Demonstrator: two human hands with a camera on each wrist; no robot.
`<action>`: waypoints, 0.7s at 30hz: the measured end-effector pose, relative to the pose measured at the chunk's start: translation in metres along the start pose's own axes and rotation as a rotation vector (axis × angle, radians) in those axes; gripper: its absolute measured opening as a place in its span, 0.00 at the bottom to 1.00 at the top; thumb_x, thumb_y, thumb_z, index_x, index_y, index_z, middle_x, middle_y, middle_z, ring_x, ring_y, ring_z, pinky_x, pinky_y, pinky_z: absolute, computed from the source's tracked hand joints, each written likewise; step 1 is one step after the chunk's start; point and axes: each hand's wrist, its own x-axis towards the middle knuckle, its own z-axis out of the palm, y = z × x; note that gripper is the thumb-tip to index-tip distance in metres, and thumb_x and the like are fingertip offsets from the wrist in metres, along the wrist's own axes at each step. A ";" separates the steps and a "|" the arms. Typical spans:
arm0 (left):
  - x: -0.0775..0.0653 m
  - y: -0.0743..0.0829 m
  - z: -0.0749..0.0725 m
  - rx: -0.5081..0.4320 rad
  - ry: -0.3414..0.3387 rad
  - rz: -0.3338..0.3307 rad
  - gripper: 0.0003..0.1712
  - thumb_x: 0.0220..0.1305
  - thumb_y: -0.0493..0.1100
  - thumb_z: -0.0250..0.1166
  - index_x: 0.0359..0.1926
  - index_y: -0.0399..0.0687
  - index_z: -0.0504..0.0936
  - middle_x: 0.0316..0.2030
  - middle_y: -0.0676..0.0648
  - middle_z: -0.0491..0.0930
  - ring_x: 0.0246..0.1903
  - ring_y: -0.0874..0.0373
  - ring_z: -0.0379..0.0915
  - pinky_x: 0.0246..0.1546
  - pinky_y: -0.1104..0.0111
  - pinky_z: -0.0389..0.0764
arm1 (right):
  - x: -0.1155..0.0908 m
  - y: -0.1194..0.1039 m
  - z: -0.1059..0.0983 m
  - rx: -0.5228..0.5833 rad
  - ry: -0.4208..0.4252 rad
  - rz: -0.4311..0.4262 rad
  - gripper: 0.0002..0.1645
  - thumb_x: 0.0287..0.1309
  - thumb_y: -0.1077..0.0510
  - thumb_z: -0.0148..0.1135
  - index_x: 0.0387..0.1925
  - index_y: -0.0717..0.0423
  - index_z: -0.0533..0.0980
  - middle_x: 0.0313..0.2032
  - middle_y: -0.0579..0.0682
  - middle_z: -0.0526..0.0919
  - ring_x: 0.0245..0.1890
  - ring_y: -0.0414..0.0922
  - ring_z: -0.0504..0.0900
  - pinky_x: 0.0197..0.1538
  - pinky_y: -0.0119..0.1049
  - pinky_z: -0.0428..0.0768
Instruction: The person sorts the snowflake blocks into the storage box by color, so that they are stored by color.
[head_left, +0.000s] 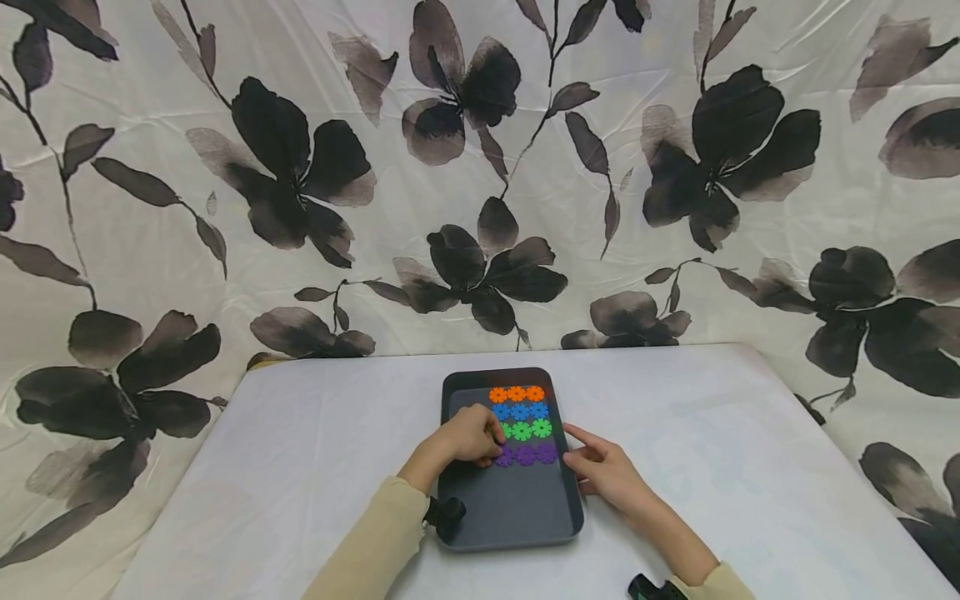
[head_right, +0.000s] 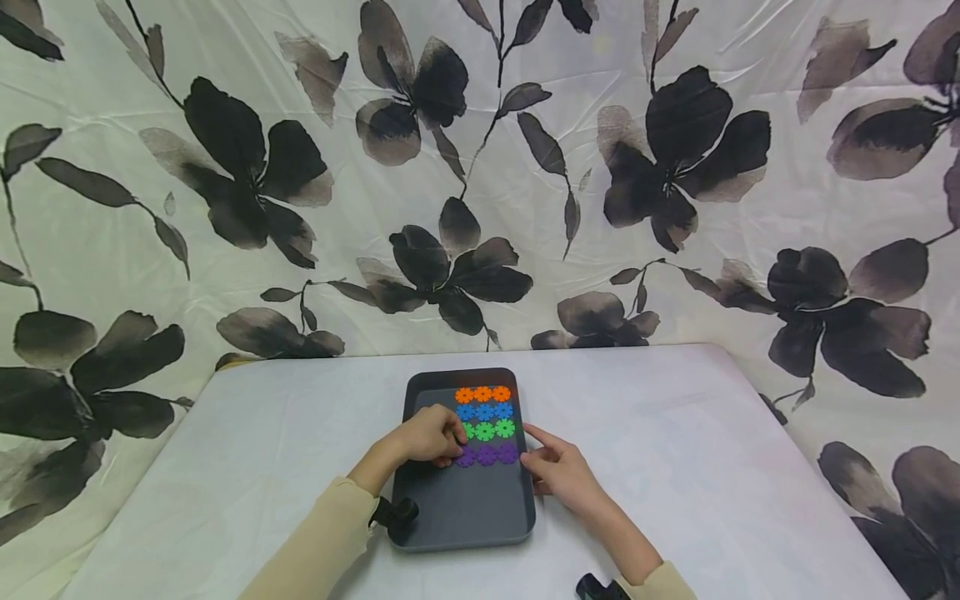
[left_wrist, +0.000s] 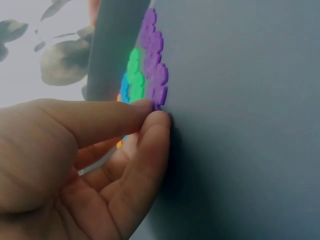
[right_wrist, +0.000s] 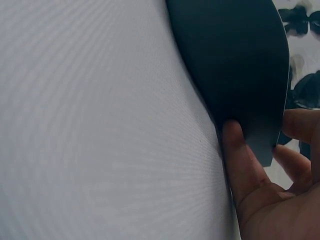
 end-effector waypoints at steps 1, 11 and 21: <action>0.000 0.000 0.000 -0.001 0.002 0.000 0.03 0.59 0.31 0.68 0.33 0.40 0.83 0.19 0.45 0.79 0.18 0.55 0.79 0.22 0.66 0.81 | 0.000 0.000 0.000 0.002 -0.001 0.000 0.32 0.65 0.57 0.61 0.69 0.50 0.67 0.41 0.56 0.79 0.36 0.47 0.81 0.35 0.40 0.82; 0.002 -0.003 0.002 0.001 0.020 0.011 0.04 0.57 0.30 0.69 0.32 0.41 0.82 0.21 0.47 0.79 0.18 0.56 0.79 0.21 0.67 0.81 | 0.003 0.004 0.000 -0.005 0.006 0.000 0.32 0.66 0.59 0.60 0.69 0.52 0.66 0.40 0.55 0.79 0.35 0.47 0.80 0.35 0.42 0.82; 0.000 -0.001 0.001 -0.011 0.022 0.012 0.03 0.58 0.30 0.69 0.32 0.40 0.82 0.21 0.47 0.79 0.18 0.55 0.79 0.21 0.67 0.81 | 0.003 0.002 0.000 0.008 0.003 0.000 0.32 0.65 0.59 0.61 0.69 0.52 0.66 0.40 0.55 0.80 0.34 0.48 0.80 0.36 0.42 0.83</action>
